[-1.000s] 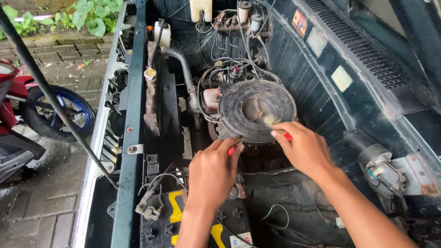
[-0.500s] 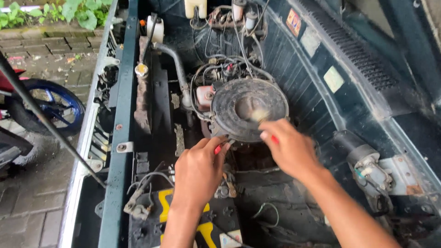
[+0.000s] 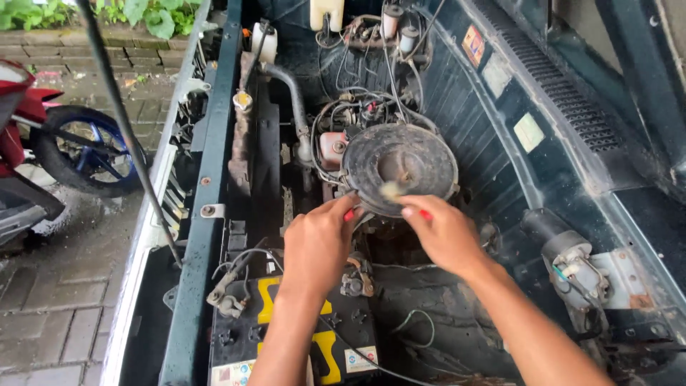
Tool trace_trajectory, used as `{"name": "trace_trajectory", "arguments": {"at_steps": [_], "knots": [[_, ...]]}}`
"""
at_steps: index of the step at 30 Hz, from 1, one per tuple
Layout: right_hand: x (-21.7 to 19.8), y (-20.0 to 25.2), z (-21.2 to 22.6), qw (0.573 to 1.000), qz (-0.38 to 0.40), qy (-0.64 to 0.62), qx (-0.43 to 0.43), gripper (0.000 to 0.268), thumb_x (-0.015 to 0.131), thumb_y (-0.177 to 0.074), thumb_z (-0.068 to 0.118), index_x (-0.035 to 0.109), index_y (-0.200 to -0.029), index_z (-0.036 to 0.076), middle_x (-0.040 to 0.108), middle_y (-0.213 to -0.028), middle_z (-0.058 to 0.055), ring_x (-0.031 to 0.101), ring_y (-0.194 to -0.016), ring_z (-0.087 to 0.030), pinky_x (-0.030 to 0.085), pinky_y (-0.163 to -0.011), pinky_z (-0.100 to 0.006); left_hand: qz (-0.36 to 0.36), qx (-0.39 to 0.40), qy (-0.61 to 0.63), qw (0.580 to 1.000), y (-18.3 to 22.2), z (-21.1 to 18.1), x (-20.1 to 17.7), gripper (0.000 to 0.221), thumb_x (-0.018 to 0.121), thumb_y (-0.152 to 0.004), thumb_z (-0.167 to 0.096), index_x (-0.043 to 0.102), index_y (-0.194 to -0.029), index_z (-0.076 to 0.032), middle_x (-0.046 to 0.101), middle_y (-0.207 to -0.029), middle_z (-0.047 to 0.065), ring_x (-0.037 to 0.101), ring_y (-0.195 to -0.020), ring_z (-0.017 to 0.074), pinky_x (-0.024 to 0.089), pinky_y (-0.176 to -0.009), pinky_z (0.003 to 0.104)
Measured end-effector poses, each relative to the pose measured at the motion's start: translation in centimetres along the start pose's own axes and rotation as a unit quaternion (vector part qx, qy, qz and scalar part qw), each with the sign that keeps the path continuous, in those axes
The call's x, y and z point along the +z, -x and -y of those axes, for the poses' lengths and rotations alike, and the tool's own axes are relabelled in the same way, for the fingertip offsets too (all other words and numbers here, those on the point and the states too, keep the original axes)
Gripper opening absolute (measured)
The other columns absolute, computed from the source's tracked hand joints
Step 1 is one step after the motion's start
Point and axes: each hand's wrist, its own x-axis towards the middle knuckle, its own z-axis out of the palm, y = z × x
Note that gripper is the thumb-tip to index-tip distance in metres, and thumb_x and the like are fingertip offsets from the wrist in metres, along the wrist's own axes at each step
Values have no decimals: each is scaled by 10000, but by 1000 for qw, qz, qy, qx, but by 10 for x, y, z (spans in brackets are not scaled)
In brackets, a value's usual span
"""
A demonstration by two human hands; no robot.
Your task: Cleaning the air filter housing and surrounding engine components using a small brush.
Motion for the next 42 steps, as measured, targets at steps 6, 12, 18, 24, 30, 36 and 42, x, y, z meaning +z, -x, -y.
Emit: {"name": "trace_trajectory", "arguments": {"at_steps": [6,12,18,24,30,36,42], "knots": [[-8,-4,-27,993,-30,69,91,245,606,-998,370,766,-1182,342,779,-1054,-22,716,-1047,-296,584,-864,-434,-10,19,-46,999,6,2,14,148,605,-1005,-270,709,-1108,-249,793,-993,20,764,-805,318,589,-711,439],[-8,-47,-9,992,77,52,82,261,588,-999,320,756,-1186,251,702,-599,-97,722,-797,-309,568,-810,-431,-18,25,-58,998,8,-2,13,162,598,-1027,-303,707,-1137,-256,796,-1038,23,772,-820,278,580,-693,386],[32,-84,-24,996,73,-19,53,277,560,-1042,250,759,-1201,142,700,-605,-121,689,-653,-236,560,-715,-374,-32,23,-59,997,5,2,9,181,579,-1041,-319,699,-1160,-251,790,-1030,39,772,-829,269,573,-685,383],[35,-124,-36,983,42,180,15,328,504,-1018,476,746,-1173,317,782,-1045,-72,700,-1098,-322,516,-974,-492,-18,18,-62,998,3,1,5,204,550,-1058,-348,705,-1167,-271,788,-1040,39,776,-832,259,570,-681,368],[53,-152,-57,963,-45,253,77,474,344,-1054,443,720,-1013,157,771,-884,-136,741,-976,-309,544,-901,-495,-21,18,-53,998,3,-3,-4,201,569,-1048,-332,711,-1168,-255,790,-1045,50,776,-837,271,573,-686,381],[49,-151,-81,986,-97,102,90,457,499,-984,418,754,-806,83,725,-793,-221,707,-925,-422,526,-771,-538,-40,22,-47,998,3,-2,2,178,572,-1044,-322,700,-1148,-255,786,-1039,54,777,-866,255,566,-706,378],[74,-147,-77,988,-44,-116,91,271,594,-908,292,790,-924,106,722,-676,-140,726,-669,-273,570,-658,-371,-37,39,-60,997,4,-4,7,175,597,-1035,-324,704,-1151,-248,787,-1042,57,780,-859,253,572,-704,373]]}}
